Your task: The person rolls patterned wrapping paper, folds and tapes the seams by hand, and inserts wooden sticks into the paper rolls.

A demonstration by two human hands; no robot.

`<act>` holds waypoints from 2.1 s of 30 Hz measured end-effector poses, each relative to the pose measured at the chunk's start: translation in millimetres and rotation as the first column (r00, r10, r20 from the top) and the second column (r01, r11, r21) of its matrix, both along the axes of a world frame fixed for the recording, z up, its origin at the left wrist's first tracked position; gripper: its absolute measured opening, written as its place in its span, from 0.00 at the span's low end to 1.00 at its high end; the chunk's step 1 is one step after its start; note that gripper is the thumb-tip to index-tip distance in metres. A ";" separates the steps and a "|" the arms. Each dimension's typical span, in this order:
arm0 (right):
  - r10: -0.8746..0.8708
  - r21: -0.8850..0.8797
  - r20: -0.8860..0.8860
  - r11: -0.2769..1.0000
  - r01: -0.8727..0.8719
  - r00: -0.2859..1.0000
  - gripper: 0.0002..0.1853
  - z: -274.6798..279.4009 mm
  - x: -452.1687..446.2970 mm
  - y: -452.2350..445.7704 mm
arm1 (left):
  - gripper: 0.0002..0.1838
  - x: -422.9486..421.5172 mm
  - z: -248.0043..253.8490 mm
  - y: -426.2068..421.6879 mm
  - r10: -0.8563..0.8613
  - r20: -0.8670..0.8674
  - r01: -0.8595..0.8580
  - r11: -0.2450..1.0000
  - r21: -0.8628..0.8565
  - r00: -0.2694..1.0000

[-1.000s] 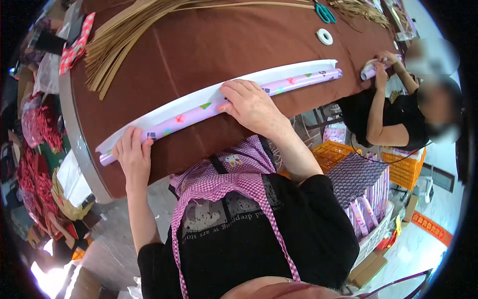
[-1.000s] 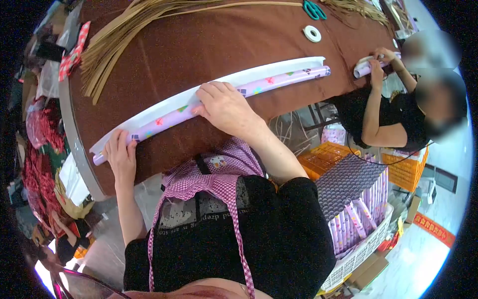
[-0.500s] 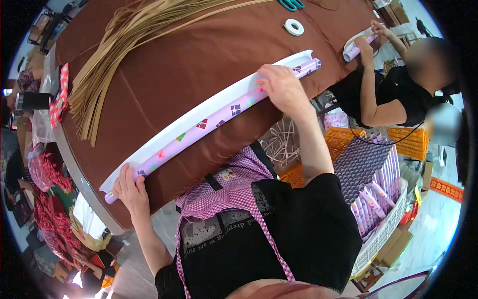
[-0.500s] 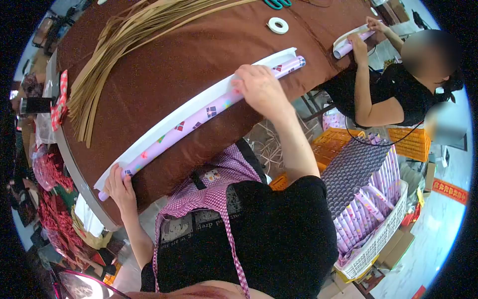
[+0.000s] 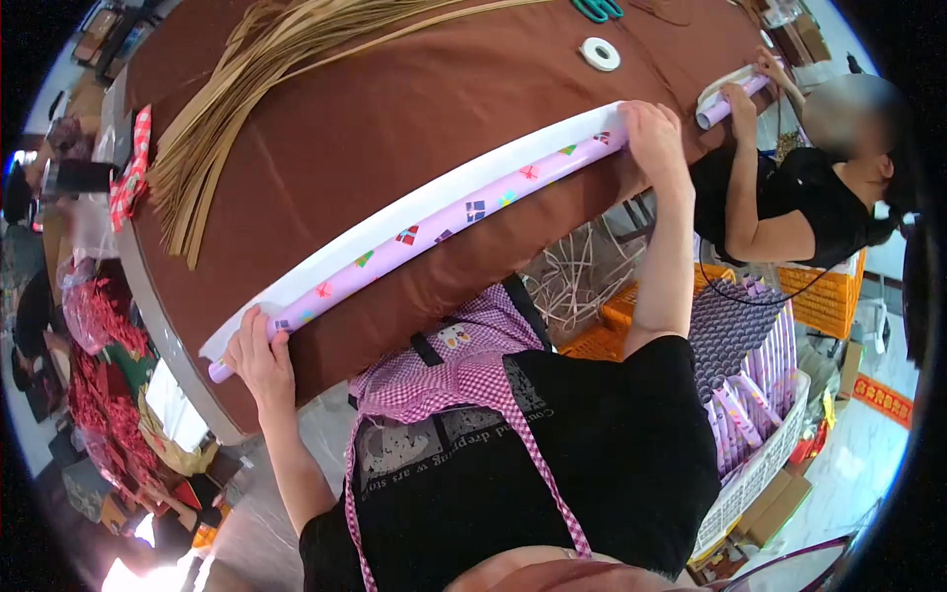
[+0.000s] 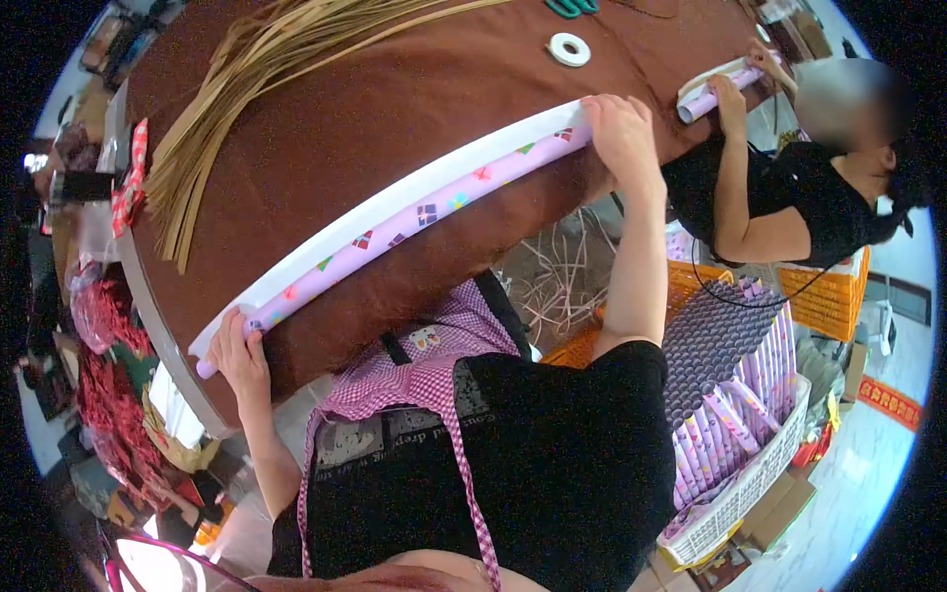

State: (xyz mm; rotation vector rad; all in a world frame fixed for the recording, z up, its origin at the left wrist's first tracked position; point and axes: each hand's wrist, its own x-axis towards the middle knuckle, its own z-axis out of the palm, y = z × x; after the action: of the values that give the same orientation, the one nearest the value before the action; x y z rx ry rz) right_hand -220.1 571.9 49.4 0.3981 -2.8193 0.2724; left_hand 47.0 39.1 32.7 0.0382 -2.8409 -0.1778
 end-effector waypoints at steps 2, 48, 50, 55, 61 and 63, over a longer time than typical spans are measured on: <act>0.019 0.137 -0.010 0.990 -0.018 1.000 0.16 12.9 -3.3 -1.9 | 0.16 2.9 -9.0 -7.0 0.004 -0.012 -0.004 1.000 0.006 1.000; 0.763 -0.173 0.163 0.646 -0.743 0.625 0.25 6.9 133.7 -304.0 | 0.21 -6.1 12.8 22.1 0.029 -0.200 -0.024 0.999 0.030 0.979; 0.765 -0.176 0.161 0.644 -0.744 0.624 0.25 8.4 133.7 -304.5 | 0.21 -6.5 12.2 24.0 0.043 -0.185 -0.038 0.999 0.029 0.982; 0.768 -0.183 0.163 0.641 -0.746 0.620 0.25 8.2 133.7 -304.6 | 0.21 -8.2 12.8 23.3 0.080 -0.161 -0.074 0.996 0.043 0.984; 0.766 -0.182 0.171 0.643 -0.744 0.620 0.25 8.3 133.3 -303.9 | 0.22 -7.5 11.3 13.5 0.119 -0.169 -0.119 0.993 0.009 0.978; 0.762 -0.172 0.177 0.648 -0.742 0.624 0.25 8.1 133.3 -303.9 | 0.22 -6.3 11.7 8.7 0.133 -0.170 -0.135 0.991 0.004 0.976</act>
State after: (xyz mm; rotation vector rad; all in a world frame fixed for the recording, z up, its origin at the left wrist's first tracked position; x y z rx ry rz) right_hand -86.9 268.0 57.6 1.6406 -2.6554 0.6357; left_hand 40.7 47.8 44.3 0.2031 -2.6575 -0.1343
